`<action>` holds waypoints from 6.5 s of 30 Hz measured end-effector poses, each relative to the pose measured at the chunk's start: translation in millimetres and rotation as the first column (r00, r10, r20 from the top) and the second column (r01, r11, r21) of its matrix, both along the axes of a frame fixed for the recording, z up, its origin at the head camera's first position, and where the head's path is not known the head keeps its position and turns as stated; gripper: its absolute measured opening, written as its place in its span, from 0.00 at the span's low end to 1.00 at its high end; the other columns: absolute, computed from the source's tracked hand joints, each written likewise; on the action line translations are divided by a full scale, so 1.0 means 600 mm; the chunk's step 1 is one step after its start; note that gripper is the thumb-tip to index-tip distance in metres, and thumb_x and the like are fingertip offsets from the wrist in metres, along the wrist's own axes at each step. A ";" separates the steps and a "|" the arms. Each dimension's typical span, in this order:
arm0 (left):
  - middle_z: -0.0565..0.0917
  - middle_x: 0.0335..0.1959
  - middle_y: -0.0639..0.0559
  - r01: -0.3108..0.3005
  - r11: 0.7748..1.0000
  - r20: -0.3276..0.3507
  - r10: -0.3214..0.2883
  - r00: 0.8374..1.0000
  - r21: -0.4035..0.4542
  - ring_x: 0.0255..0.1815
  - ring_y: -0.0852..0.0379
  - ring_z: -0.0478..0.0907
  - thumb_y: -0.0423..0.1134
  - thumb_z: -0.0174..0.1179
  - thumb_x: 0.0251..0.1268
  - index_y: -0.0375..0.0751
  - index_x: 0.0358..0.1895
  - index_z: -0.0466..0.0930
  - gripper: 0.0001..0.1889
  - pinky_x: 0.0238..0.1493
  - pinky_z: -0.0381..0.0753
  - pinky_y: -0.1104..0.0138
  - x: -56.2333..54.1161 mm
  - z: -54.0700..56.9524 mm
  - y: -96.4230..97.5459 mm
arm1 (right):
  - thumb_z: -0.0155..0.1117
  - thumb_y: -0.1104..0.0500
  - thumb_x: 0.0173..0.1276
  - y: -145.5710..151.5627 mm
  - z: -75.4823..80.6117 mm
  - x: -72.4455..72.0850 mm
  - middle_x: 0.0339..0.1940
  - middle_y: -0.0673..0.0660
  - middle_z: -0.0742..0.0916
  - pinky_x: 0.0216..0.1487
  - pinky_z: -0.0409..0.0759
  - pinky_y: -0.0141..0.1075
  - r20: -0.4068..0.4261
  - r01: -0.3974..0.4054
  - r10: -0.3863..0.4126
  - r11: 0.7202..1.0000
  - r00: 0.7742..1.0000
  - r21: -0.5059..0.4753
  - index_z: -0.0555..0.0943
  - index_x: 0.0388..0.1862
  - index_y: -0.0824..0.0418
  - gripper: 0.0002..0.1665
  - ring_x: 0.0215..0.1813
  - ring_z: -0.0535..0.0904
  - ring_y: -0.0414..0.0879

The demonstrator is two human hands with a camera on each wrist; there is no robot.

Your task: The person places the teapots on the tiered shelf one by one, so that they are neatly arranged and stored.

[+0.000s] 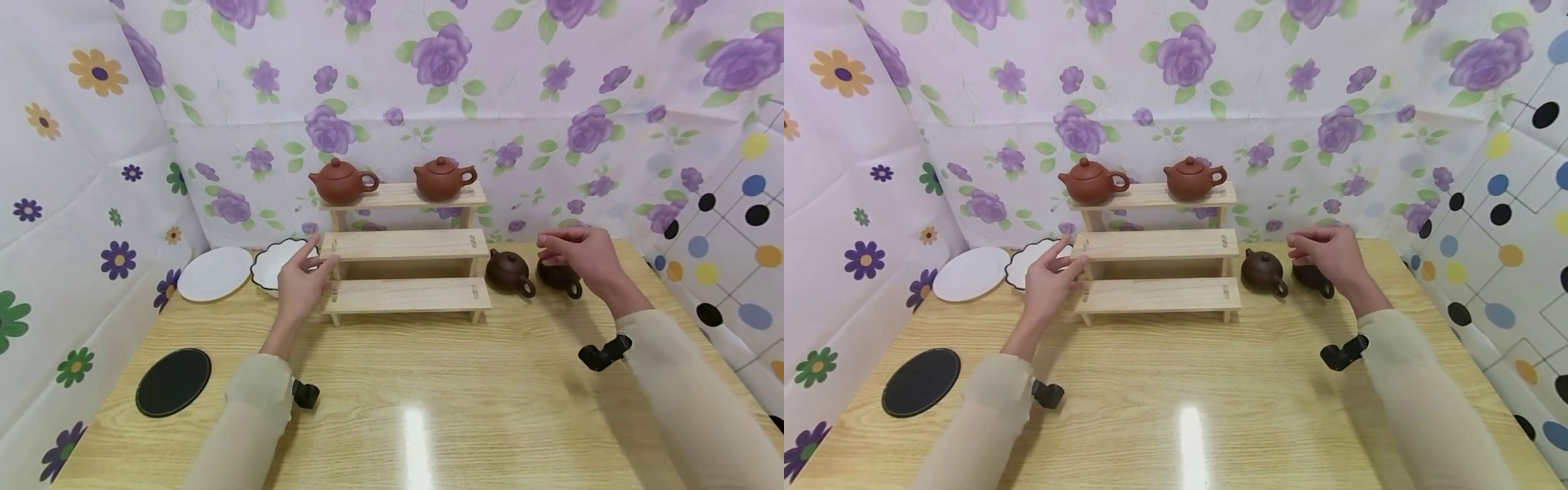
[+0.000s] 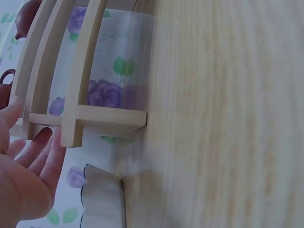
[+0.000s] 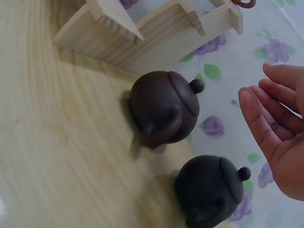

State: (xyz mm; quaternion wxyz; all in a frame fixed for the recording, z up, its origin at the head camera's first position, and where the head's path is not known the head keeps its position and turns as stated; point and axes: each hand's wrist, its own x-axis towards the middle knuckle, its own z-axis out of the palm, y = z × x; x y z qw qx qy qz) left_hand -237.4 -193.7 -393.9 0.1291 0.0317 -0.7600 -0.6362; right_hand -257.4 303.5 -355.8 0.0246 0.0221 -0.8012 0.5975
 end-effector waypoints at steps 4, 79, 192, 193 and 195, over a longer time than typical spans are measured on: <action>0.88 0.54 0.33 -0.019 1.000 -0.013 0.019 1.000 0.024 0.39 0.61 0.90 0.40 0.72 0.71 0.49 0.77 0.74 0.33 0.35 0.89 0.70 0.002 -0.008 0.006 | 0.75 0.46 0.72 0.005 -0.021 0.015 0.38 0.43 0.92 0.46 0.91 0.39 0.003 0.022 -0.022 1.000 1.000 -0.006 0.93 0.47 0.49 0.11 0.39 0.91 0.42; 0.89 0.41 0.37 -0.165 0.984 -0.135 0.172 0.976 0.064 0.32 0.74 0.84 0.33 0.72 0.69 0.48 0.65 0.86 0.23 0.31 0.84 0.78 0.004 -0.039 0.021 | 0.69 0.58 0.76 -0.039 -0.147 0.055 0.38 0.47 0.92 0.44 0.90 0.32 0.104 0.120 -0.119 0.993 0.987 0.001 0.82 0.65 0.74 0.26 0.37 0.90 0.35; 0.92 0.35 0.43 -0.153 0.982 -0.147 0.168 0.975 0.106 0.25 0.68 0.84 0.33 0.74 0.66 0.47 0.62 0.88 0.21 0.27 0.83 0.76 0.001 -0.040 0.014 | 0.69 0.65 0.75 -0.286 0.034 -0.045 0.36 0.53 0.93 0.47 0.90 0.39 -0.031 -0.312 0.312 0.932 0.950 -0.187 0.84 0.59 0.77 0.20 0.37 0.93 0.44; 0.92 0.35 0.43 -0.152 0.982 -0.147 0.167 0.975 0.113 0.25 0.68 0.84 0.33 0.74 0.66 0.46 0.62 0.88 0.21 0.27 0.83 0.76 0.001 -0.040 0.014 | 0.70 0.65 0.74 -0.291 0.036 -0.046 0.36 0.53 0.93 0.46 0.90 0.38 -0.029 -0.317 0.317 0.930 0.948 -0.184 0.84 0.59 0.77 0.20 0.37 0.93 0.44; 0.92 0.34 0.44 -0.150 0.982 -0.146 0.167 0.975 0.118 0.24 0.68 0.84 0.32 0.74 0.66 0.46 0.62 0.88 0.21 0.26 0.83 0.76 0.001 -0.040 0.014 | 0.71 0.65 0.73 -0.302 0.039 -0.047 0.35 0.54 0.93 0.46 0.90 0.39 -0.032 -0.328 0.328 0.926 0.944 -0.186 0.84 0.58 0.77 0.19 0.36 0.93 0.44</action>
